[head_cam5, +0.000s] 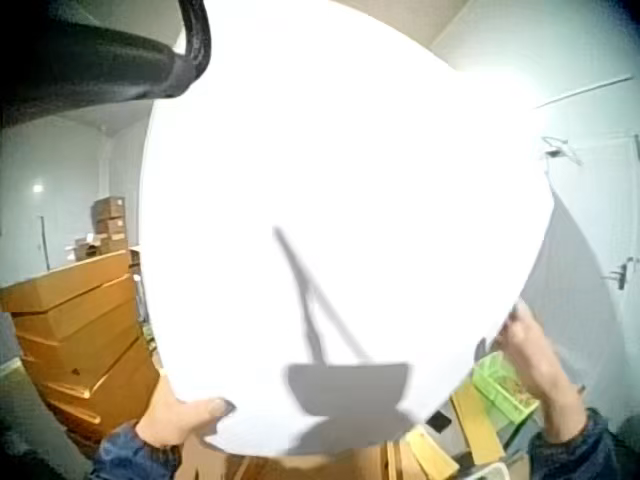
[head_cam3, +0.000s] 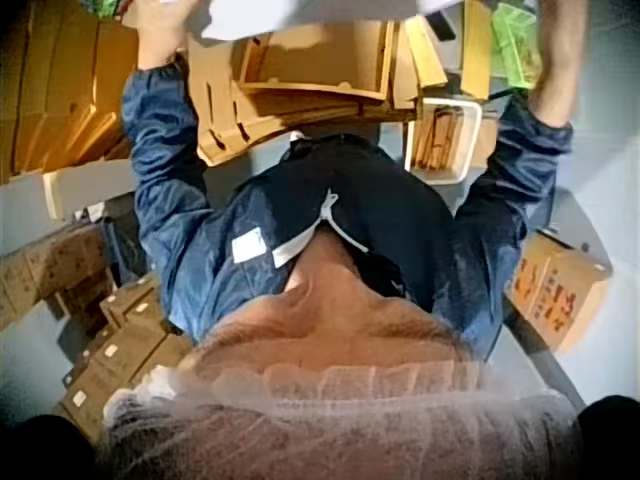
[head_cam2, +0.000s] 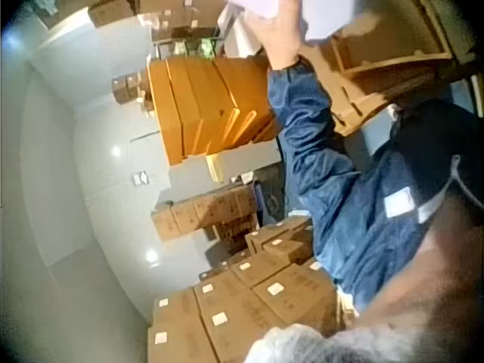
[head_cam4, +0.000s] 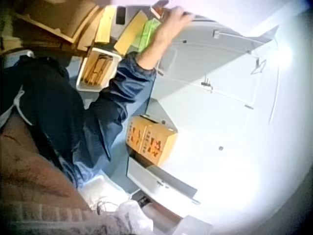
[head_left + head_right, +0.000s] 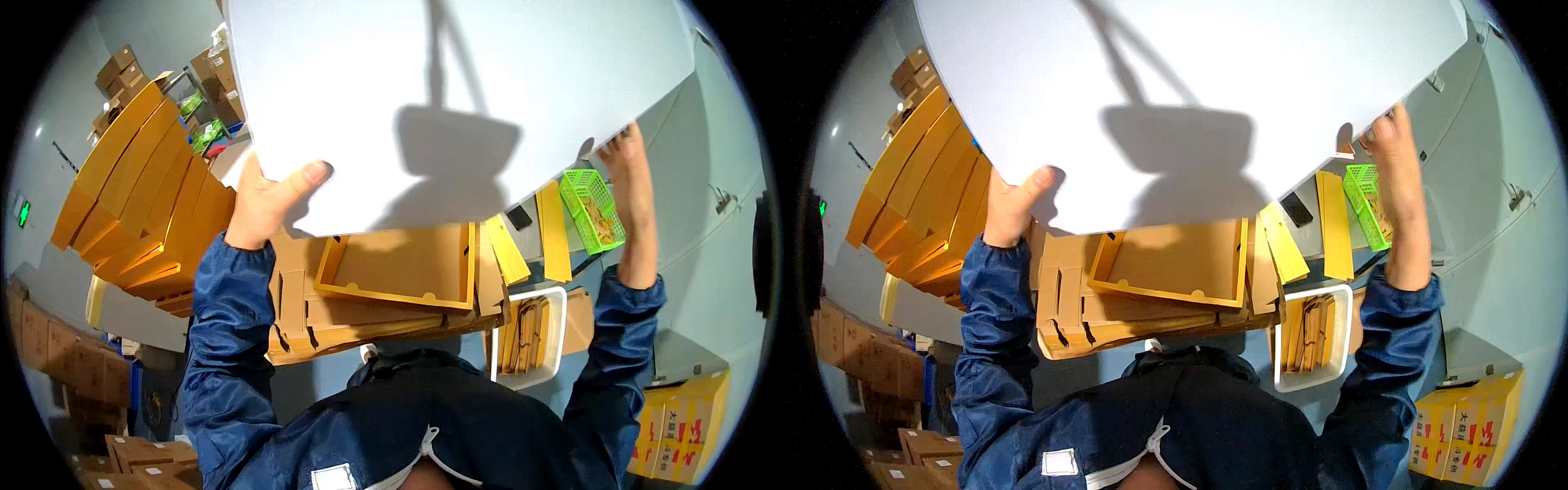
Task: The person assembles a cardboard box by inserting a white foam sheet into a yellow frame and adding yellow dividers. They then stack the completed unit and begin assembling a second box using similar materials.
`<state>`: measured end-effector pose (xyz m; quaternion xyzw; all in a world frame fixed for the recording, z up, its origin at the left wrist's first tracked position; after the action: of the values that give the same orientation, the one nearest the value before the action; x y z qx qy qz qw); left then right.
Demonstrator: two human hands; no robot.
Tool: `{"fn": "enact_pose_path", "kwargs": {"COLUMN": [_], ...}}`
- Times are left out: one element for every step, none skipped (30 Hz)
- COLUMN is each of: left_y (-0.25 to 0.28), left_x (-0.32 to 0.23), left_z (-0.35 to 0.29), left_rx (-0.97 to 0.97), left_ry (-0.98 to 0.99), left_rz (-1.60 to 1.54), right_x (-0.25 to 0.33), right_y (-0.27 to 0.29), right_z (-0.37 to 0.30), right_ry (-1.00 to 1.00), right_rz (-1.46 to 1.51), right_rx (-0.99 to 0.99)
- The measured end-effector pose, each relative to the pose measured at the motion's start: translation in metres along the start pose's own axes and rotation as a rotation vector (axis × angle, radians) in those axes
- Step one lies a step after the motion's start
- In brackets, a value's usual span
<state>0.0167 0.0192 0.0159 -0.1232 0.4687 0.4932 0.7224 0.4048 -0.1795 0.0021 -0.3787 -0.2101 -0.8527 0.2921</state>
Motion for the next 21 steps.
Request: {"fn": "enact_pose_path", "kwargs": {"left_y": [-0.006, -0.004, -0.009, -0.016, -0.020, -0.017, -0.015, -0.014, -0.016, -0.016, -0.013, -0.029, -0.044, -0.053, -0.061, -0.063, -0.064, -0.065, -0.065, -0.061, -0.057], "left_x": [-0.005, 0.000, 0.005, 0.010, 0.016, 0.023, 0.037, 0.054, 0.071, 0.097, 0.128, 0.135, 0.136, 0.137, 0.139, 0.132, 0.132, 0.135, 0.134, 0.132, 0.135], "left_z": [0.000, 0.002, 0.001, 0.002, 0.004, 0.010, 0.016, 0.024, 0.025, 0.021, 0.010, 0.003, -0.002, 0.003, 0.006, 0.014, 0.022, 0.027, 0.031, 0.035, 0.040], "left_rx": [0.026, 0.052, 0.045, 0.038, 0.031, 0.008, -0.044, -0.227, -0.408, -0.460, -0.469, -0.311, -0.152, -0.155, -0.151, -0.134, -0.201, -0.275, -0.343, -0.394, -0.417], "left_ry": [-0.024, 0.001, 0.005, 0.008, 0.011, 0.041, 0.056, -0.049, -0.153, 0.063, 0.331, 0.446, 0.548, 0.534, 0.525, 0.473, 0.442, 0.415, 0.391, 0.392, 0.357], "left_rz": [-0.062, -0.046, -0.122, -0.198, -0.274, -0.131, 0.032, 0.209, 0.399, 0.292, 0.109, -0.183, -0.469, -0.578, -0.699, -0.719, -0.741, -0.751, -0.766, -0.720, -0.691], "right_x": [-0.001, -0.007, -0.017, -0.022, -0.024, -0.018, -0.007, -0.022, -0.030, -0.037, -0.037, -0.029, -0.021, -0.040, -0.051, -0.059, -0.062, -0.051, -0.038, -0.053, -0.055], "right_y": [-0.009, -0.002, -0.001, 0.004, 0.005, 0.008, 0.003, 0.015, 0.017, 0.020, 0.005, -0.009, -0.023, -0.024, -0.025, -0.028, -0.033, -0.051, -0.069, -0.068, -0.069], "right_z": [-0.004, 0.000, 0.007, 0.003, -0.005, -0.007, -0.006, -0.002, 0.000, 0.002, -0.003, -0.009, -0.015, -0.017, -0.025, -0.032, -0.042, -0.047, -0.051, -0.059, -0.064], "right_ry": [-0.041, -0.026, -0.027, -0.063, -0.033, -0.012, 0.071, 0.094, 0.110, 0.128, 0.136, 0.168, 0.201, 0.152, 0.130, 0.106, 0.114, 0.120, 0.133, 0.096, 0.090], "right_rz": [0.069, 0.140, 0.289, 0.423, 0.517, 0.457, 0.456, 0.396, 0.380, 0.361, 0.402, 0.442, 0.492, 0.507, 0.513, 0.517, 0.524, 0.596, 0.662, 0.601, 0.612], "right_rx": [-0.046, -0.094, -0.120, -0.150, -0.192, -0.204, -0.250, -0.265, -0.282, -0.301, -0.324, -0.333, -0.338, -0.320, -0.299, -0.278, -0.255, -0.285, -0.316, -0.302, -0.282]}}
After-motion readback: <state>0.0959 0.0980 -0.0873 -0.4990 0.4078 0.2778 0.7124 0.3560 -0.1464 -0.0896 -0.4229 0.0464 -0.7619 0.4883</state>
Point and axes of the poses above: each hand's wrist, its own z-axis towards the middle knuckle, its own y-axis out of the back of the hand, x = y × z, the point moved 3 cm from there along z, towards the middle knuckle, and after that the axes turned 4 degrees about z, right-handed, at the moved point
